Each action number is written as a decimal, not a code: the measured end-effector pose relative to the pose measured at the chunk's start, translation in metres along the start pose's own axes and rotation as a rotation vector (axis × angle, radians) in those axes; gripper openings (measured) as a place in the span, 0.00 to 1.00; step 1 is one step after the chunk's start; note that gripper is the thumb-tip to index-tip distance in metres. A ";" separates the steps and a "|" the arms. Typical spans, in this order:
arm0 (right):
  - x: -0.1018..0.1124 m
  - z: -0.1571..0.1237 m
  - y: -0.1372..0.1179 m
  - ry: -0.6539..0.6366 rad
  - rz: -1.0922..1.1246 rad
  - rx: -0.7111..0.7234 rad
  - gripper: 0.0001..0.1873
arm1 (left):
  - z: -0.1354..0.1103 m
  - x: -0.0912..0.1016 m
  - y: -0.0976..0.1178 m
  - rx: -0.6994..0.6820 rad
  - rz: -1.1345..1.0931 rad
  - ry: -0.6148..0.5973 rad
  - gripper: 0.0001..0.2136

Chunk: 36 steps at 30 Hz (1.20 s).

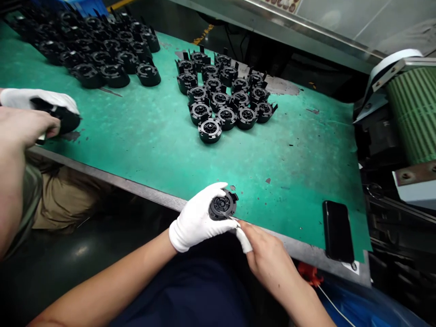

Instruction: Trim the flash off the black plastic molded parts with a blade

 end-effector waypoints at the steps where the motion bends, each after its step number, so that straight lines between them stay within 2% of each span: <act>1: -0.001 0.000 -0.002 -0.011 0.011 0.005 0.28 | 0.000 0.000 0.000 0.004 0.001 -0.001 0.31; 5: 0.003 0.008 -0.007 -0.068 0.063 0.002 0.29 | 0.001 0.001 0.000 0.037 0.021 -0.039 0.30; 10: 0.003 0.009 -0.003 0.017 0.016 -0.021 0.27 | -0.001 -0.001 0.001 0.066 0.016 -0.064 0.31; 13: 0.002 0.010 -0.005 -0.034 0.018 0.011 0.28 | -0.001 -0.001 0.002 0.048 0.018 -0.074 0.32; 16: 0.010 0.012 -0.011 -0.099 0.062 0.037 0.29 | 0.004 0.007 0.002 -0.006 0.023 -0.177 0.35; 19: 0.025 0.008 -0.011 -0.036 0.100 0.013 0.29 | 0.010 0.026 -0.003 -0.098 0.058 -0.284 0.38; 22: 0.036 0.000 0.001 0.068 0.105 -0.055 0.26 | 0.009 0.052 -0.016 -0.084 0.124 -0.198 0.31; 24: 0.039 -0.004 0.011 0.106 0.096 -0.089 0.25 | 0.003 0.067 -0.024 0.029 0.148 -0.074 0.27; 26: 0.038 -0.004 0.015 0.112 0.081 -0.095 0.25 | -0.008 0.072 -0.028 0.132 0.108 0.013 0.30; 29: 0.034 0.005 0.012 0.087 0.043 -0.053 0.26 | -0.024 0.059 -0.021 0.154 0.040 -0.005 0.48; 31: 0.029 0.015 0.005 0.053 0.007 -0.010 0.28 | -0.030 0.044 -0.015 0.123 0.096 -0.039 0.56; 36: 0.021 0.038 -0.007 -0.017 -0.173 0.046 0.24 | -0.030 0.021 -0.013 0.105 0.245 0.086 0.49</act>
Point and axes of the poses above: each hand's wrist, its own z-axis towards the middle knuckle, its own x-axis out of the back of the hand, y = z × x, the point moved 3 cm from there along z, towards the middle knuckle, and after that the axes turned 12 degrees about z, right-handed, at the moved point
